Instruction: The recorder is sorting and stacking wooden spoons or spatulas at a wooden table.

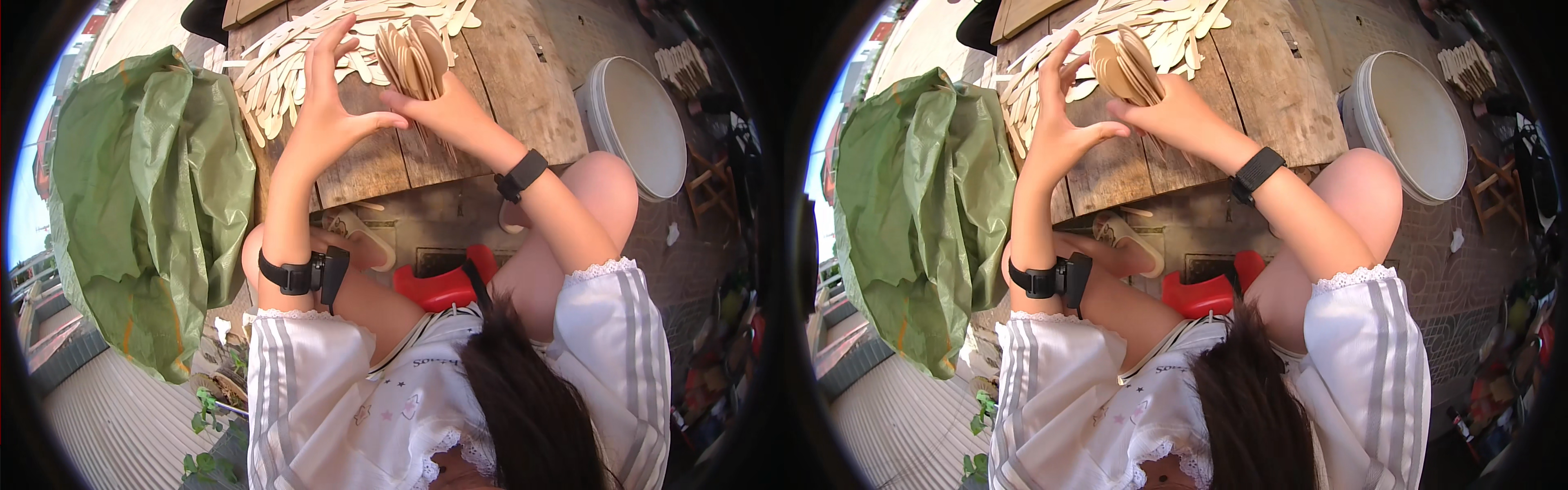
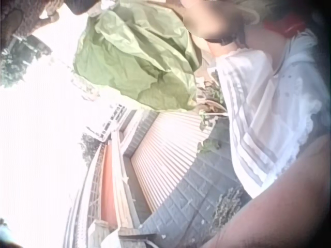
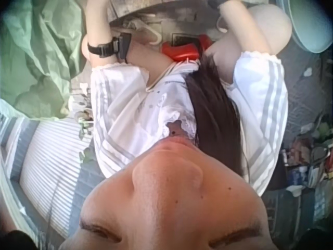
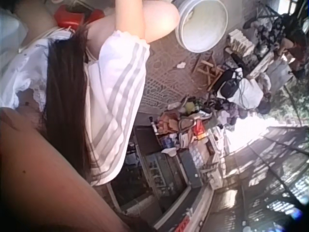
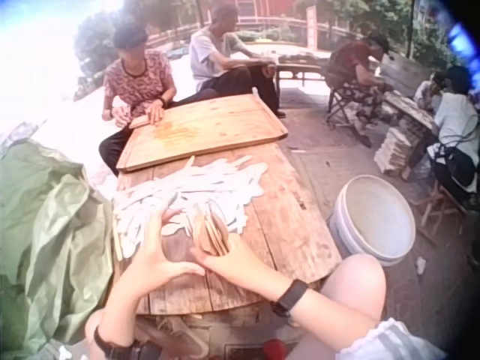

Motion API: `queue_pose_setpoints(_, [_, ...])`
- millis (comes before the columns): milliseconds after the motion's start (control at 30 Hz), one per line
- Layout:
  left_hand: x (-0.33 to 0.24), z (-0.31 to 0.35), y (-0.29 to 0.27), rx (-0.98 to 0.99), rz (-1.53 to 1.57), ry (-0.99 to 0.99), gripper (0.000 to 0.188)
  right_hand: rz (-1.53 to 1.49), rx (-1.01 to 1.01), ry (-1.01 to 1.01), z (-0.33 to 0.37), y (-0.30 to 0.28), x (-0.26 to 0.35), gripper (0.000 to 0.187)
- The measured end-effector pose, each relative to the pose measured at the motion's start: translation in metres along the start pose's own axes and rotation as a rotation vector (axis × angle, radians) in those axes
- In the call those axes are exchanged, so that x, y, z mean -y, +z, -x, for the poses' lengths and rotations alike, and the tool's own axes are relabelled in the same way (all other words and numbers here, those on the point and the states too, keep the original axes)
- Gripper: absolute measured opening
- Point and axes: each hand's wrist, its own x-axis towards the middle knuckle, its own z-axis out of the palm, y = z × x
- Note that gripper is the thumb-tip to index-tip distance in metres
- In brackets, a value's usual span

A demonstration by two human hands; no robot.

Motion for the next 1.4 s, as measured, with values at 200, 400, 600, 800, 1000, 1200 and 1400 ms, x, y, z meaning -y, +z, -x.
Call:
queue_pose_setpoints(200, [0.055, 0.006, 0.015, -0.063, -0.488, -0.148, 0.025, -0.737, -0.240, 0.080, -0.003, -0.049, 0.017, 0.020])
queue_pose_setpoints(400, [0.052, -0.007, 0.069, -0.073, -0.756, 0.010, 0.021, -1.013, -0.303, 0.051, 0.014, -0.078, 0.029, 0.019])
queue_pose_setpoints(600, [0.059, -0.010, 0.082, -0.014, -0.610, -0.149, 0.021, -0.996, -0.428, 0.168, 0.028, -0.091, 0.019, 0.017])
queue_pose_setpoints(800, [0.052, -0.013, 0.054, 0.148, -0.480, -0.546, 0.031, -0.819, -0.438, 0.244, 0.036, -0.090, 0.014, 0.020])
queue_pose_setpoints(1000, [0.022, -0.009, 0.036, 0.159, 0.313, -0.688, 0.034, -0.472, -0.326, 0.188, 0.033, -0.061, 0.020, 0.024])
queue_pose_setpoints(1200, [0.012, -0.001, 0.063, 0.537, 0.816, -0.705, 0.033, -0.492, -0.197, 0.021, 0.030, -0.046, 0.025, 0.037])
queue_pose_setpoints(1400, [-0.004, 0.000, 0.064, 0.459, 0.787, -0.702, 0.027, -0.529, -0.251, 0.074, 0.031, -0.045, 0.023, 0.040])
